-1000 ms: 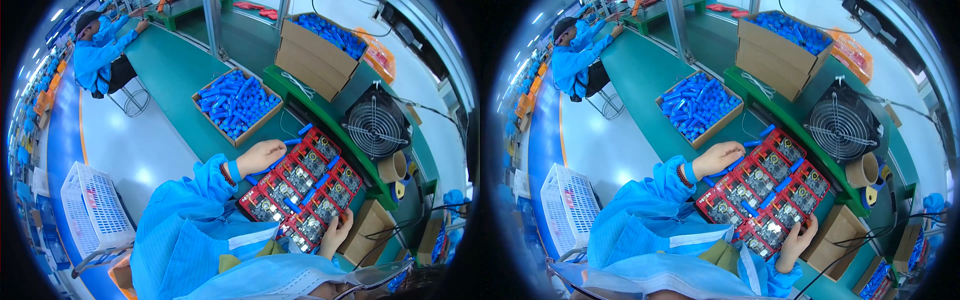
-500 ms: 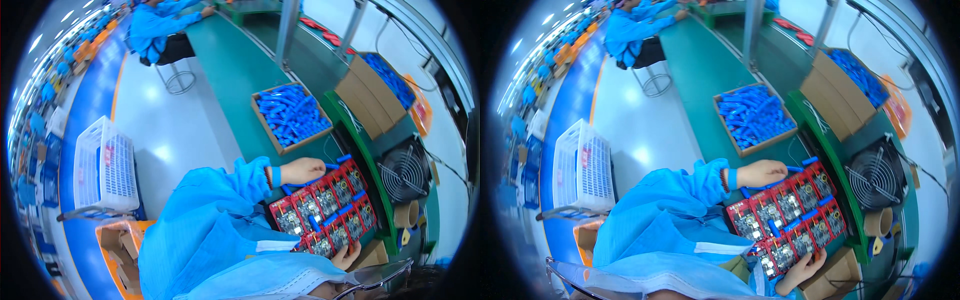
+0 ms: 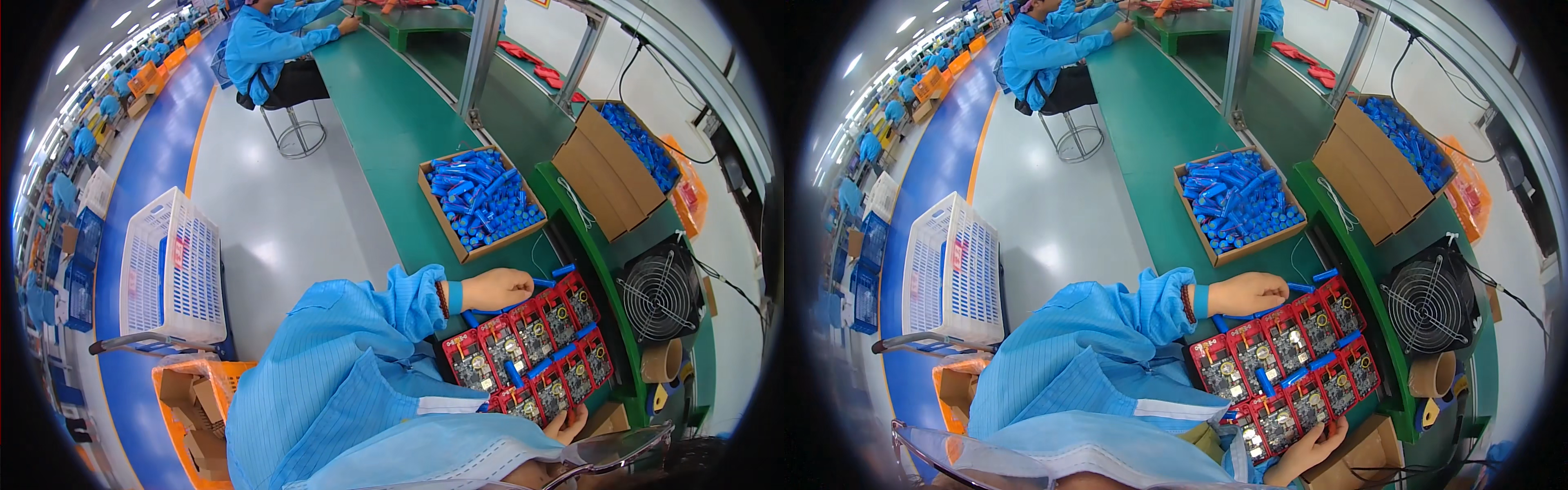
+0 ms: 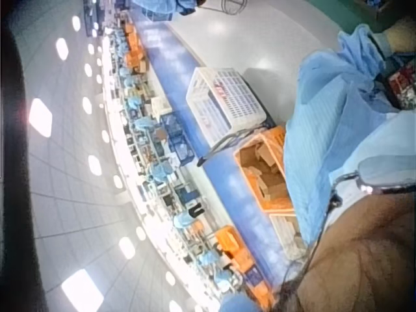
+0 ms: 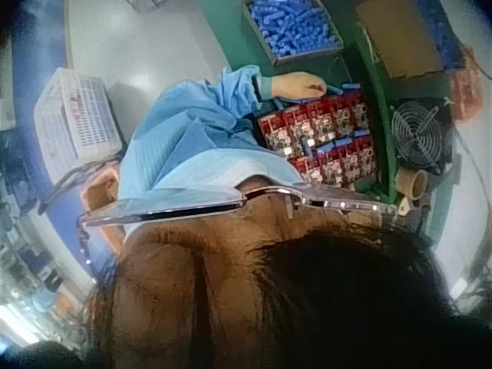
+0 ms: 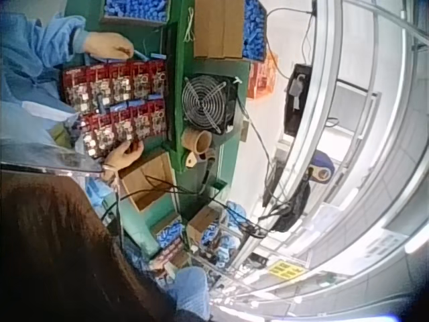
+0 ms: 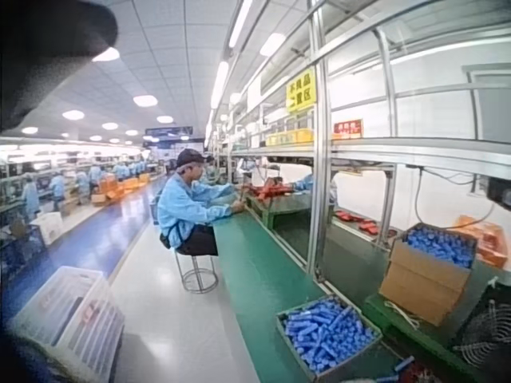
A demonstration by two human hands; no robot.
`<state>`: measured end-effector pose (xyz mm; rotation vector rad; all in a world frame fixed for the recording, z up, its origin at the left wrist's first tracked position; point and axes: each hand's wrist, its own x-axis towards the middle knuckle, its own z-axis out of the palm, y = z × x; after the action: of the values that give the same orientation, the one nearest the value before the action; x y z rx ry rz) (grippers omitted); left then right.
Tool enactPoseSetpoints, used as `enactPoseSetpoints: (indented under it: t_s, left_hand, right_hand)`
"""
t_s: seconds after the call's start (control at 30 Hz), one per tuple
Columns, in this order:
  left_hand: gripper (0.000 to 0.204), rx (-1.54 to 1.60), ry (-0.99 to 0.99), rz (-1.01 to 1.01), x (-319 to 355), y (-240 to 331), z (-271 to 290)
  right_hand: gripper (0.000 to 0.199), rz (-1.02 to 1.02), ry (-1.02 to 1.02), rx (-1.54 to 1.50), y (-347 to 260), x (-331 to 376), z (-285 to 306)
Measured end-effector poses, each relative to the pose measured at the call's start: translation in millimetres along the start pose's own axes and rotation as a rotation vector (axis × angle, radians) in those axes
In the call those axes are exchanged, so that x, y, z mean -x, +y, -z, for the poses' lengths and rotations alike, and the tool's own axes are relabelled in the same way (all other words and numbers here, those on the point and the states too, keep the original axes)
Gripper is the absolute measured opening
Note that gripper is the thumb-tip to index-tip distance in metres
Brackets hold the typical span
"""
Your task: The person attaches batteries to circuit boards by soldering wire leads onto each board with a soldering iron, pushes the tray of assembled boards down the assembly line, and removes a finger cot from their finger.
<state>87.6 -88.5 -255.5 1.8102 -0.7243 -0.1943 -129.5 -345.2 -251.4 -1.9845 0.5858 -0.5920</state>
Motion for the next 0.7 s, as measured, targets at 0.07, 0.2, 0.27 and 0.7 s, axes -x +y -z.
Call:
enactPoseSetpoints:
  t_s: [0.07,0.2,0.27,0.7]
  left_hand:
    - [0.023,0.008,-0.004,0.005,0.1,1.8,0.2]
    - [0.023,0.001,-0.007,0.001,-0.5,2.6,0.5]
    - [0.023,0.000,-0.011,0.002,-0.8,2.3,0.4]
    - [0.023,-0.016,-0.021,0.003,-1.3,-0.4,-0.2]
  right_hand:
    - [0.042,-0.008,0.011,0.022,2.9,-0.1,0.1]
    - [0.041,0.010,0.018,0.011,5.1,-0.9,0.7]
    - [0.040,-0.015,-0.002,0.015,3.3,-1.2,1.6]
    - [0.040,-0.017,-0.002,0.044,7.7,-1.0,2.9]
